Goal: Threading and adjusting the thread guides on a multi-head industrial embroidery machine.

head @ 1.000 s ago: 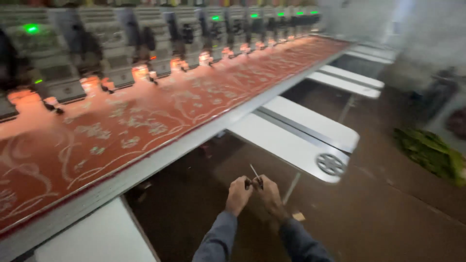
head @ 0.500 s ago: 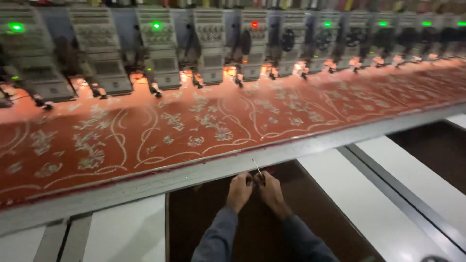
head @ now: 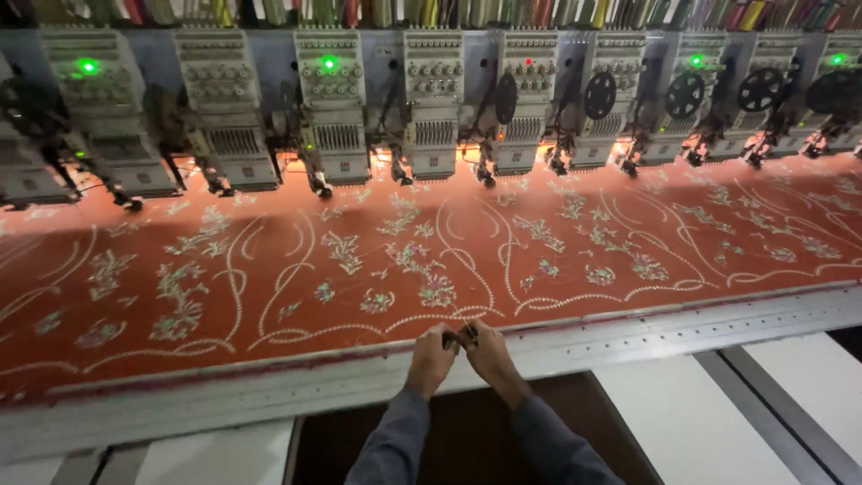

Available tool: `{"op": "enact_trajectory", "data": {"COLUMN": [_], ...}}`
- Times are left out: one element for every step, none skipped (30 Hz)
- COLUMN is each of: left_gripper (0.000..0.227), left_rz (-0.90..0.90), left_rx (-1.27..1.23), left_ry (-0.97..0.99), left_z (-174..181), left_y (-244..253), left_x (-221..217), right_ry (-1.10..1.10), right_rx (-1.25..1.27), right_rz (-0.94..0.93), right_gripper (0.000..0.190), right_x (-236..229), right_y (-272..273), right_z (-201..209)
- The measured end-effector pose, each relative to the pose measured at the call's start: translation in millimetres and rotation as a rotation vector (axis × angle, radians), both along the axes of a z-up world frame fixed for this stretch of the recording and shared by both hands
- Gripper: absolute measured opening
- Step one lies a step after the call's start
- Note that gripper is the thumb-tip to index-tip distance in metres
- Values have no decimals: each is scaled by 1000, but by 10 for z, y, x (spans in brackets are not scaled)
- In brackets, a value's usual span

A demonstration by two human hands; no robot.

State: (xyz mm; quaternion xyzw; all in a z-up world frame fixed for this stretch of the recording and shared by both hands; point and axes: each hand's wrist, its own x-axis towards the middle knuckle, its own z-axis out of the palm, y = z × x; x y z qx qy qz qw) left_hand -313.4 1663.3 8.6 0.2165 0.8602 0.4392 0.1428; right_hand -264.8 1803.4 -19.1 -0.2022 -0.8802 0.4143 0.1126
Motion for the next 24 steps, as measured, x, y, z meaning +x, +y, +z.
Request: {"op": "enact_trajectory", "data": {"left_gripper": [18, 20, 21, 21, 19, 17, 17, 15, 14, 14, 13, 12, 12, 11, 11, 11, 10, 9, 9, 10, 11, 11, 13, 15], "left_rz": [-5, -18, -31, -36, -29, -28, -38, -60, -81, -83, -62, -45, -52, -52, -51, -53, -62, -68, -67, -58, -48, -42, -8, 29], "left_rx": [0, 11, 22, 26, 86, 139, 135, 226, 317, 313, 287, 269, 273, 276, 279, 279, 274, 268, 265, 254, 243, 243, 223, 206], "left_ry": [-2, -39, -77, -67, -42, -28, -29, -2, 25, 16, 9, 16, 21, -31, -83, -85, -71, -62, -67, -71, -75, -74, -55, -27], "left_z": [48, 96, 154, 141, 137, 118, 66, 21, -25, 1, 34, 112, 177, 210, 236, 209, 178, 129, 116, 142, 167, 205, 246, 335], "left_y": [92, 157, 216, 294, 375, 447, 505, 589, 671, 682, 695, 769, 851, 892, 937, 1016, 1101, 1168, 1229, 1326, 1425, 1524, 1627, 1747], "left_x": [-117, -237, -361, -542, -717, -859, -1029, -1201, -1369, -1427, -1485, -1603, -1734, -1830, -1922, -2057, -2187, -2287, -2329, -2428, -2518, -2566, -2614, -2750], "right_ry": [-2, -4, -6, 3, 2, -9, -9, 10, 31, 23, -15, -38, -32, -30, -29, -30, 4, 35, 30, 46, 62, 61, 64, 76], "right_rx": [0, 51, 103, 107, 62, 10, 7, -37, -81, -86, -86, -78, -74, -72, -70, -70, -86, -104, -107, -126, -145, -145, -128, -109], "right_rz": [-5, -24, -43, -48, -58, -74, -85, -102, -119, -123, -77, -33, -39, -29, -19, -22, -16, -8, -9, -6, -4, 2, 10, 22], "right_gripper": [17, 15, 14, 14, 16, 19, 19, 20, 21, 21, 22, 23, 23, 23, 22, 22, 23, 25, 25, 23, 22, 22, 22, 22], "right_x": [-212, -425, -639, -776, -907, -990, -1142, -1296, -1446, -1469, -1493, -1575, -1704, -1803, -1898, -2046, -2189, -2304, -2375, -2507, -2630, -2720, -2809, -2996], "right_y": [148, 269, 384, 441, 501, 545, 621, 725, 827, 850, 875, 962, 1050, 1100, 1152, 1251, 1355, 1442, 1527, 1649, 1775, 1848, 1925, 2022], "right_z": [-51, -104, -149, -92, -27, 13, -46, -91, -136, -56, 30, 170, 218, 231, 237, 179, 117, 35, -45, -82, -119, -98, -74, 1]}}
